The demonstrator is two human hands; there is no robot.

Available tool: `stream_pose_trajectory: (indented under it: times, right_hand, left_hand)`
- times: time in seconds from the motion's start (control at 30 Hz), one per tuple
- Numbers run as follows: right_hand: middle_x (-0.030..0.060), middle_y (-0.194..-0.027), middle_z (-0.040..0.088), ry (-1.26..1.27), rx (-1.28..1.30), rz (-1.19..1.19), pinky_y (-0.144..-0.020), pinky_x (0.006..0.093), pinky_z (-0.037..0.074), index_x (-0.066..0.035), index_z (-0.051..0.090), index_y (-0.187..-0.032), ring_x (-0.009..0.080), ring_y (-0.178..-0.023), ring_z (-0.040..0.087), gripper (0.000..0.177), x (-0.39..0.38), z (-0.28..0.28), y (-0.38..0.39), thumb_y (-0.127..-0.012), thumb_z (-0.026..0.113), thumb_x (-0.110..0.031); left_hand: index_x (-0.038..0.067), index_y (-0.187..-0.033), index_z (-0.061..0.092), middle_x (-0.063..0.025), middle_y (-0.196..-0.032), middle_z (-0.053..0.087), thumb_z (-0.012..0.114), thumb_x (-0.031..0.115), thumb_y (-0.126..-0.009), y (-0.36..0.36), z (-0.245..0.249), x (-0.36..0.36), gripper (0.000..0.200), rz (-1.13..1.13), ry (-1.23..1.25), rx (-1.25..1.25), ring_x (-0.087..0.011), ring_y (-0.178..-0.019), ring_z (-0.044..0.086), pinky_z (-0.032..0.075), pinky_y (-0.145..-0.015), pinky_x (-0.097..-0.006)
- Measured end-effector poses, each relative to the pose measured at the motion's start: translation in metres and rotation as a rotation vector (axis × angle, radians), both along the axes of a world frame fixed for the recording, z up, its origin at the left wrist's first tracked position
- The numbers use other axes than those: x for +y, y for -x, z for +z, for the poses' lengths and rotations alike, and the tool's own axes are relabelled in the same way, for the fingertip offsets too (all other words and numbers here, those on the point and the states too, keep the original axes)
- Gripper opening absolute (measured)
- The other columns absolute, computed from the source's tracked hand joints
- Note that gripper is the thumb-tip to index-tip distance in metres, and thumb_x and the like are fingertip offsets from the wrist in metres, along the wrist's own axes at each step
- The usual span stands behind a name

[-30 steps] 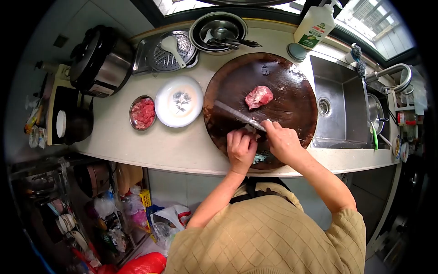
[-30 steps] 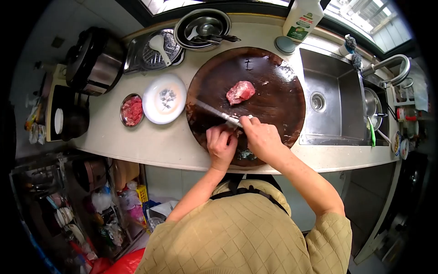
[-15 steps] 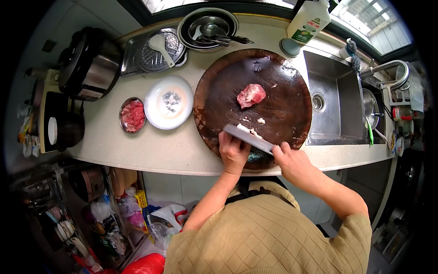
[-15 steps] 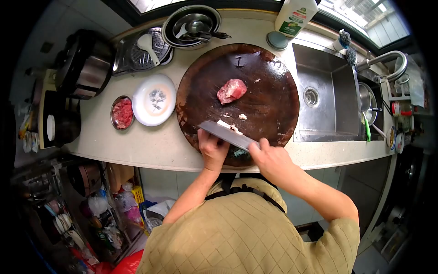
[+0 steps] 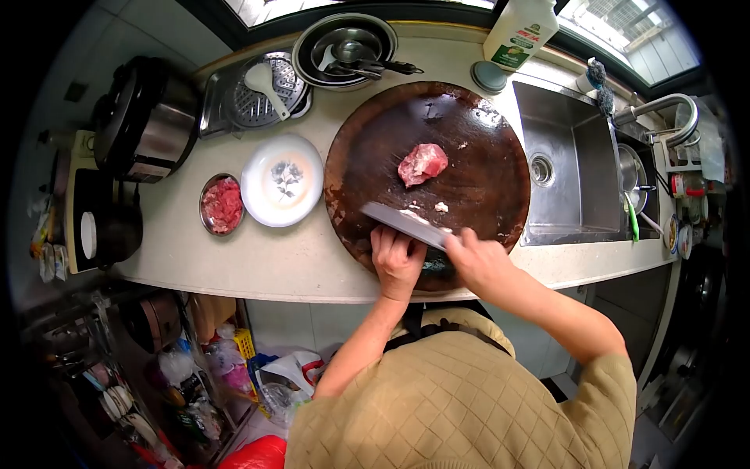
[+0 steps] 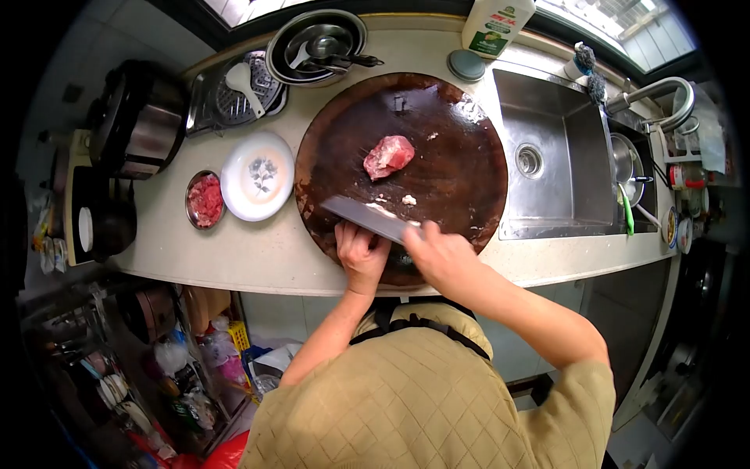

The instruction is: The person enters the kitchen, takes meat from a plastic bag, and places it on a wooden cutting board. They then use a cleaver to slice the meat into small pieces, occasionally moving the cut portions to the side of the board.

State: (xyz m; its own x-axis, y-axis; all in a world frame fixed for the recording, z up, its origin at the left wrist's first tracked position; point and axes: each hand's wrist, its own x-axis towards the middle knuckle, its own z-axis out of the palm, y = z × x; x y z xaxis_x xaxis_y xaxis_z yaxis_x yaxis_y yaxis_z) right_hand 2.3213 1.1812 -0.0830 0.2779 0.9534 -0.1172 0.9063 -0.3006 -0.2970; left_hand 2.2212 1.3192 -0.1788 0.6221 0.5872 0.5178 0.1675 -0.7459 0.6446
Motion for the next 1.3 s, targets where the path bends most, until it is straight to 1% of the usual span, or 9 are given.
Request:
stream_pose_trajectory:
  times: [0.1, 0.23, 0.4, 0.57, 0.7, 0.77, 0.87, 1.07, 1.3]
  right_hand:
    - [0.0155, -0.073, 0.056, -0.057, 0.008, -0.016, -0.052, 0.0389, 0.051, -0.001, 0.045, -0.095, 0.0309, -0.063, 0.064, 0.025, 0.045, -0.005, -0.002, -0.075, 0.059, -0.001]
    - [0.0158, -0.077, 0.056, -0.177, 0.127, -0.259, -0.055, 0.0452, 0.05, -0.002, 0.044, -0.099, 0.0364, -0.064, 0.063, 0.028, 0.028, -0.016, -0.019, -0.075, 0.058, 0.001]
    - [0.0148, -0.083, 0.053, -0.064, 0.134, -0.06, -0.05, 0.0433, 0.048, -0.002, 0.045, -0.102, 0.0343, -0.059, 0.061, 0.028, -0.008, 0.018, 0.003, -0.077, 0.055, 0.002]
    - [0.0165, -0.082, 0.051, 0.117, 0.142, -0.061, -0.047, 0.0403, 0.048, 0.0, 0.044, -0.103, 0.0312, -0.058, 0.061, 0.029, -0.041, 0.018, 0.01, -0.077, 0.056, 0.001]
    - [0.0167, -0.087, 0.05, 0.082, 0.177, -0.055, -0.05, 0.0402, 0.048, -0.002, 0.045, -0.107, 0.0316, -0.063, 0.061, 0.038, -0.017, 0.01, 0.012, -0.073, 0.06, 0.0]
    - [0.0173, -0.087, 0.051, -0.074, 0.043, 0.004, -0.05, 0.0393, 0.049, -0.002, 0.045, -0.104, 0.0314, -0.064, 0.062, 0.035, 0.022, 0.0, 0.011, -0.073, 0.062, -0.001]
    - [0.0181, -0.086, 0.052, -0.054, 0.062, -0.036, -0.052, 0.0407, 0.049, -0.001, 0.046, -0.101, 0.0323, -0.065, 0.062, 0.032, 0.052, -0.016, 0.01, -0.073, 0.062, -0.001]
    - [0.015, -0.079, 0.053, 0.084, 0.072, -0.072, -0.049, 0.0404, 0.049, -0.002, 0.047, -0.101, 0.0325, -0.06, 0.061, 0.031, -0.022, 0.007, 0.0, -0.073, 0.06, -0.001]
    - [0.0185, -0.08, 0.062, -0.084, 0.236, -0.249, -0.061, 0.0493, 0.049, -0.004, 0.045, -0.098, 0.041, -0.072, 0.063, 0.026, 0.01, -0.011, -0.022, -0.076, 0.058, 0.001]
  left_hand:
    - [0.006, -0.082, 0.065, -0.0088, -0.088, 0.061, 0.072, 0.0, -0.063, 0.004, -0.002, -0.004, 0.021, -0.094, 0.047, 0.014, -0.032, -0.085, 0.057, 0.05, -0.075, -0.0394]
    - [0.006, -0.078, 0.065, -0.0073, -0.084, 0.062, 0.073, -0.004, -0.062, 0.0, 0.007, -0.009, 0.021, -0.076, -0.019, -0.035, -0.0291, -0.082, 0.058, 0.05, -0.072, -0.037]
    - [0.006, -0.085, 0.068, -0.0084, -0.09, 0.062, 0.072, 0.0, -0.062, 0.004, 0.006, -0.009, 0.024, -0.105, 0.016, 0.006, -0.0324, -0.086, 0.058, 0.051, -0.075, -0.0397]
    - [0.007, -0.092, 0.07, -0.0103, -0.092, 0.064, 0.075, 0.003, -0.062, 0.004, 0.008, -0.01, 0.031, -0.088, 0.039, -0.001, -0.0349, -0.086, 0.058, 0.051, -0.077, -0.0419]
    - [0.004, -0.092, 0.069, -0.0111, -0.091, 0.064, 0.076, 0.005, -0.064, 0.002, 0.003, -0.007, 0.029, -0.112, -0.01, -0.037, -0.0353, -0.085, 0.059, 0.05, -0.079, -0.0431]
    - [0.003, -0.091, 0.068, -0.0115, -0.091, 0.064, 0.076, 0.006, -0.065, 0.002, -0.001, -0.006, 0.027, -0.108, -0.047, -0.035, -0.0353, -0.085, 0.06, 0.05, -0.079, -0.0433]
    - [0.002, -0.09, 0.068, -0.0123, -0.092, 0.064, 0.076, 0.007, -0.066, 0.004, -0.003, -0.008, 0.026, -0.128, 0.001, -0.003, -0.0352, -0.084, 0.06, 0.05, -0.08, -0.0429]
    - [0.005, -0.082, 0.066, -0.0093, -0.089, 0.063, 0.07, -0.001, -0.063, 0.002, -0.004, -0.007, 0.02, -0.086, -0.015, -0.001, -0.0329, -0.085, 0.058, 0.05, -0.078, -0.041]
    - [0.006, -0.08, 0.066, -0.008, -0.088, 0.063, 0.071, -0.002, -0.064, 0.006, -0.001, -0.008, 0.019, -0.117, 0.001, -0.023, -0.0311, -0.084, 0.058, 0.05, -0.075, -0.0383]
